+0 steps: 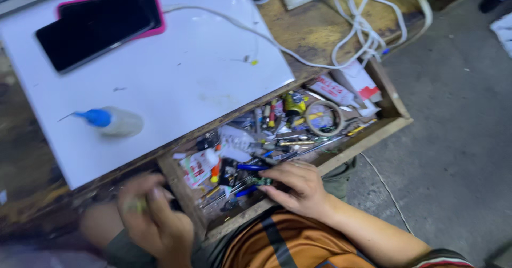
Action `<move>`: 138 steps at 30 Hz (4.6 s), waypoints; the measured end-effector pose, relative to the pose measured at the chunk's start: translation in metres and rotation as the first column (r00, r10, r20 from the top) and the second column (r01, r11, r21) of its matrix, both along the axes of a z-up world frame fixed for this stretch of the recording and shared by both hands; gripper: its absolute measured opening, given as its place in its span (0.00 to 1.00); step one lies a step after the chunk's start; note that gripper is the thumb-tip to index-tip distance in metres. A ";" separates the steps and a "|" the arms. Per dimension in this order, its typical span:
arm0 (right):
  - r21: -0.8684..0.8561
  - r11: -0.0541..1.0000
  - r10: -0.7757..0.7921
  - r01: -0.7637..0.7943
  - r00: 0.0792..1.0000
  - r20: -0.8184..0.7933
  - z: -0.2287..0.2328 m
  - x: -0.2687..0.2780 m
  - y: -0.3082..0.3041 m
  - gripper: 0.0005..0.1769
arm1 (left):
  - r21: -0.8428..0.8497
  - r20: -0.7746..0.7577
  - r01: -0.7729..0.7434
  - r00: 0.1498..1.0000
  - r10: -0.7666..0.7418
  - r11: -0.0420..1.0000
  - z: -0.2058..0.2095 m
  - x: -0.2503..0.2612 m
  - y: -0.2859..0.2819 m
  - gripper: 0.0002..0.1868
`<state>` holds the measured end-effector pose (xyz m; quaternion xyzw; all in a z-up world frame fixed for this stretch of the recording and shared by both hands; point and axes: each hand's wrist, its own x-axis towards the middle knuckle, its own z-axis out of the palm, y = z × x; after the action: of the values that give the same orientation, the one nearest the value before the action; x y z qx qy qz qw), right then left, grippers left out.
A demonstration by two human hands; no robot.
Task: The person uses a soldering iron to work on a small electronic component, likely a charging port, held by tweezers. They then apply a liquid from a bottle and scrub the component with a brush. The person repeats the scrubbing and liquid application process multiple times on the small component.
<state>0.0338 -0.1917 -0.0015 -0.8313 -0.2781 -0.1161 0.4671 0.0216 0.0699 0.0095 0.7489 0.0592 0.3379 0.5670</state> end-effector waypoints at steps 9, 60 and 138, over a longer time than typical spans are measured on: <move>-0.061 0.995 -0.067 0.074 0.991 0.114 -0.002 -0.003 0.004 0.17 | 0.605 0.045 -0.119 0.992 0.116 0.787 0.062 0.084 0.044 0.30; -0.317 0.941 0.092 -0.117 0.991 -0.093 0.004 -0.018 -0.039 0.16 | 0.781 -0.469 0.517 0.856 -0.217 0.351 0.031 -0.031 -0.010 0.22; -0.337 0.937 0.079 -0.094 0.995 -0.058 0.003 -0.019 -0.037 0.18 | 0.341 -0.613 0.576 0.735 -0.289 0.742 0.024 -0.069 -0.048 0.08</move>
<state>0.0147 -0.2288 0.0013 -0.8885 -0.3201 -0.0277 0.3277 -0.0473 0.0215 0.0337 0.9250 -0.0641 -0.0232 0.3739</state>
